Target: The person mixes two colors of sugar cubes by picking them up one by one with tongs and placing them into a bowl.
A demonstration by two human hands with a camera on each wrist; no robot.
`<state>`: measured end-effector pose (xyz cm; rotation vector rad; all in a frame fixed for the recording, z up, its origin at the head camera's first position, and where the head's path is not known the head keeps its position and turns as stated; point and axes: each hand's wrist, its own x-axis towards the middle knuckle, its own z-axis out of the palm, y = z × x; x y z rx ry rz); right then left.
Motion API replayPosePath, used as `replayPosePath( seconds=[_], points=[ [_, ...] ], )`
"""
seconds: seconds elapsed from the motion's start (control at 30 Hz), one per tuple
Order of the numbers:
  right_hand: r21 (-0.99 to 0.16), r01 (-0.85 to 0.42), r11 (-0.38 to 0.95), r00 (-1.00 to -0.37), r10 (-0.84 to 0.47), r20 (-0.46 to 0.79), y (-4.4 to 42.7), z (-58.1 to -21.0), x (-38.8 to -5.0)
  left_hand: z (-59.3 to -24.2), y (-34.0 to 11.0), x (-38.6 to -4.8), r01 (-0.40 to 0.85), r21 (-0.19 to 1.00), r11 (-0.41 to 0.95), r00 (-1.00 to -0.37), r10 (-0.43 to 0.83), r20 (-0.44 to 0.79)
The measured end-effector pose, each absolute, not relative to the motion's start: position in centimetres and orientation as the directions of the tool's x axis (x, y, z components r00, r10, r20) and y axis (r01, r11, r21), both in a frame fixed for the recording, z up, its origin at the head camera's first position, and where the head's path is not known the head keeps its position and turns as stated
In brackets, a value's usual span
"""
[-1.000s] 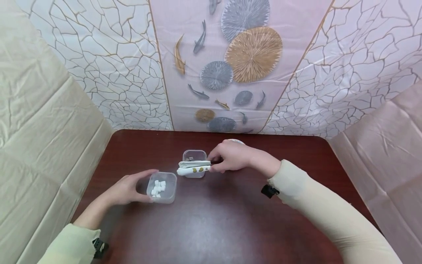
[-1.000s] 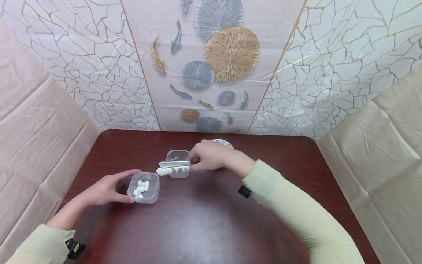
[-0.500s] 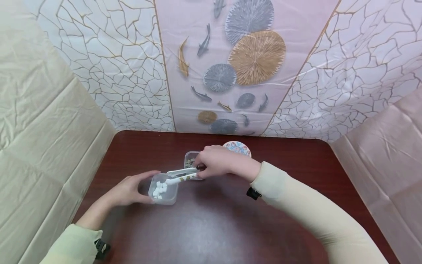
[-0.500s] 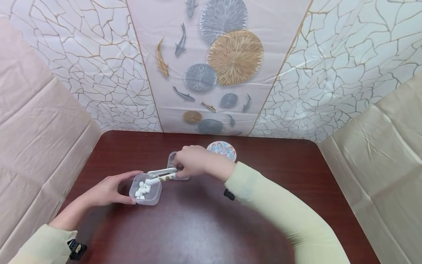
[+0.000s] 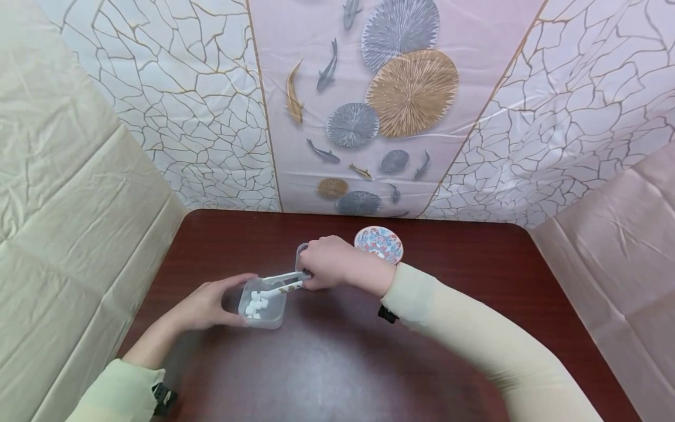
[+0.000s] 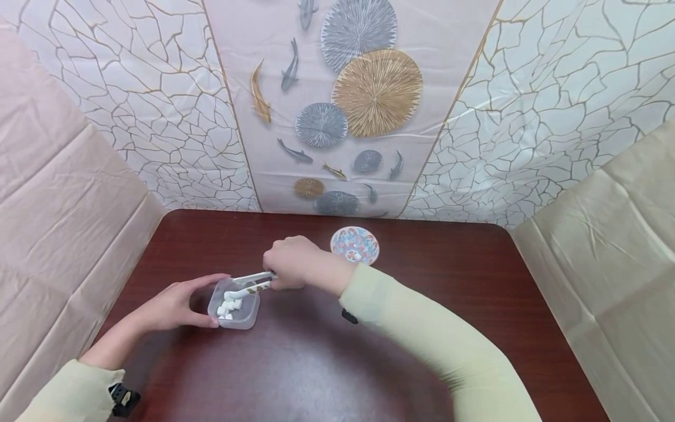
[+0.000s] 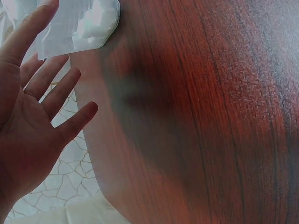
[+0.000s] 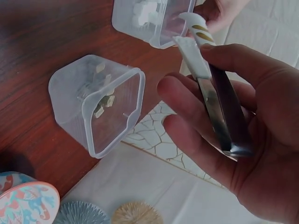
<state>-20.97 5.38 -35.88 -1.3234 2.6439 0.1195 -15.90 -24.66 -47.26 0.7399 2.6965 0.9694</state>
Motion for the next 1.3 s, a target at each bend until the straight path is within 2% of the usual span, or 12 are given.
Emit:
replayPosePath(
  seconds=[0.5,0.7,1.3],
  points=[
    [0.160,-0.803,0.574,-0.596,-0.770,-0.227,2.4,-37.0,-19.9,-47.6,-25.0,-15.5,0.364,0.643,0.674,-0.868,0.495,-0.027],
    [0.160,-0.819,0.551,-0.574,-0.788,-0.223,1.4,-37.6,-20.0,-47.5,-24.9,-15.6,0.363,0.648,0.670,-0.867,0.498,-0.028],
    [0.162,-0.797,0.582,-0.603,-0.754,-0.259,-0.4,-39.3,-20.3,-47.5,-24.8,-15.8,0.355,0.653,0.669,-0.865,0.500,-0.043]
  ],
)
